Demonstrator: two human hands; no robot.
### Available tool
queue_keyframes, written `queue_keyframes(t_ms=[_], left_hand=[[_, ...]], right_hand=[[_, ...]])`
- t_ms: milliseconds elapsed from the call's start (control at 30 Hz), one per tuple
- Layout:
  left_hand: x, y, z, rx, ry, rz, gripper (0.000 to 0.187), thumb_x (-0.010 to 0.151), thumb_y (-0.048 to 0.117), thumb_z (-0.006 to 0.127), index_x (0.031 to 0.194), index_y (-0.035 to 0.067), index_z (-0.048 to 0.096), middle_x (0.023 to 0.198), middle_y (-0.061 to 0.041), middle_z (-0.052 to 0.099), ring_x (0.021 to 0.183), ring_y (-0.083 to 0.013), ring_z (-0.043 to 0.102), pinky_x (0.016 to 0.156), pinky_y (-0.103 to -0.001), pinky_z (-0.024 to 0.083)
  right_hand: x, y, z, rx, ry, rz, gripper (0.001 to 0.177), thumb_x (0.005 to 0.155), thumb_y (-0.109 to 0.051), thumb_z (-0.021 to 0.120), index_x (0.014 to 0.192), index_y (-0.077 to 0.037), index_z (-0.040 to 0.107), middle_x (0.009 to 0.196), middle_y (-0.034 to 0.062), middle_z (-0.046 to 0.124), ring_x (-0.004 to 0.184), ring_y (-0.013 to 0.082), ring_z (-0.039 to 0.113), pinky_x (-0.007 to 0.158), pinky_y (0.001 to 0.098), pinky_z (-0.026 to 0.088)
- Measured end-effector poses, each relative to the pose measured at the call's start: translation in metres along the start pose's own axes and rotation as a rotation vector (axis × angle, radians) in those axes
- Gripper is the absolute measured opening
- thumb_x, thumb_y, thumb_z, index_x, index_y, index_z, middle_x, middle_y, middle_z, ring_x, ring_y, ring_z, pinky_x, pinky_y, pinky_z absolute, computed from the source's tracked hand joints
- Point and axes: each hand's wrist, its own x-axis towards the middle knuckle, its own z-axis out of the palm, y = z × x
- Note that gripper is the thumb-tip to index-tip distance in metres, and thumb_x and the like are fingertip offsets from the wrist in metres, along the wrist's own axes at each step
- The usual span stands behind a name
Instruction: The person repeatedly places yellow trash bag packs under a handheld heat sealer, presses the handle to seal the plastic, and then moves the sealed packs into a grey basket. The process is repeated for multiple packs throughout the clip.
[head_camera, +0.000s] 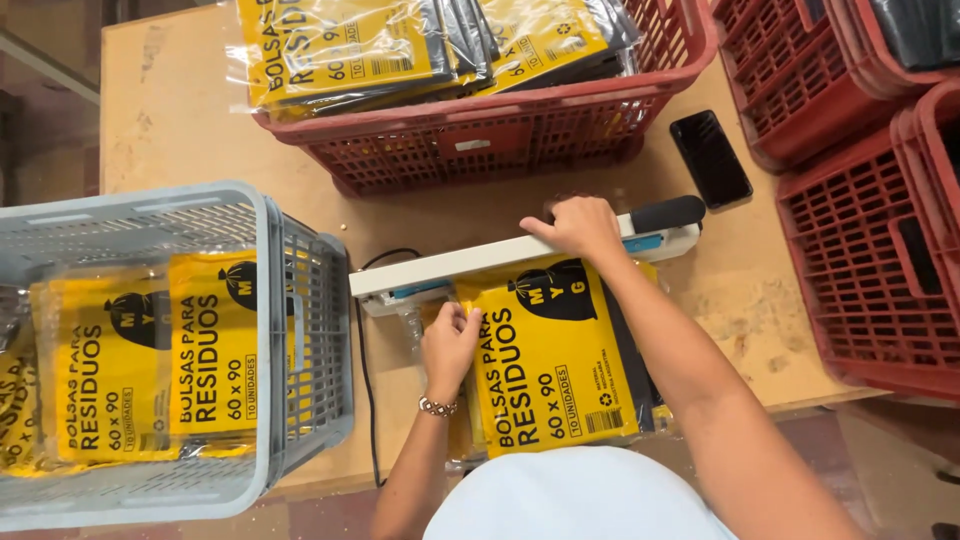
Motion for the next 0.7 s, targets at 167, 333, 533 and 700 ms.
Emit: queue_keyframes(t_ms=[167, 333, 533, 700], left_hand=[[0.000, 0.004, 0.001, 0.029, -0.016, 0.007, 0.038, 0.089, 0.052, 0.064, 0.092, 0.014, 0.064, 0.077, -0.005, 0.072, 0.086, -0.0340, 0.071, 0.078, -0.044, 0.053], [-0.008, 0.017, -0.006, 0.044, -0.011, 0.015, 0.045, 0.088, 0.055, 0.065, 0.091, 0.010, 0.062, 0.080, -0.010, 0.072, 0.090, -0.0373, 0.071, 0.080, -0.046, 0.053], [-0.016, 0.025, -0.006, 0.084, 0.005, 0.033, 0.051, 0.086, 0.060, 0.064, 0.090, 0.009, 0.061, 0.086, -0.015, 0.072, 0.097, -0.0397, 0.069, 0.083, -0.048, 0.053], [-0.007, 0.011, 0.008, 0.105, 0.070, 0.060, 0.051, 0.086, 0.059, 0.062, 0.085, 0.008, 0.060, 0.086, -0.021, 0.071, 0.097, -0.0445, 0.068, 0.083, -0.051, 0.053]], right_hand=[[0.001, 0.002, 0.002, -0.010, 0.040, -0.012, 0.072, 0.087, -0.079, 0.033, 0.086, -0.019, 0.073, 0.086, 0.0112, 0.073, 0.094, 0.0338, 0.070, 0.082, 0.0440, 0.052], [0.002, 0.002, 0.003, -0.011, 0.045, -0.022, 0.073, 0.087, -0.079, 0.032, 0.089, -0.020, 0.074, 0.089, 0.0112, 0.074, 0.096, 0.0334, 0.070, 0.084, 0.0444, 0.052], [-0.002, -0.001, -0.006, 0.021, 0.082, -0.049, 0.072, 0.091, -0.075, 0.032, 0.096, -0.016, 0.074, 0.094, 0.0144, 0.074, 0.097, 0.0351, 0.070, 0.084, 0.0457, 0.052], [-0.004, 0.003, -0.013, 0.187, 0.256, -0.170, 0.048, 0.098, -0.058, 0.047, 0.097, -0.015, 0.069, 0.090, 0.0104, 0.071, 0.093, 0.0323, 0.069, 0.084, 0.0446, 0.052]])
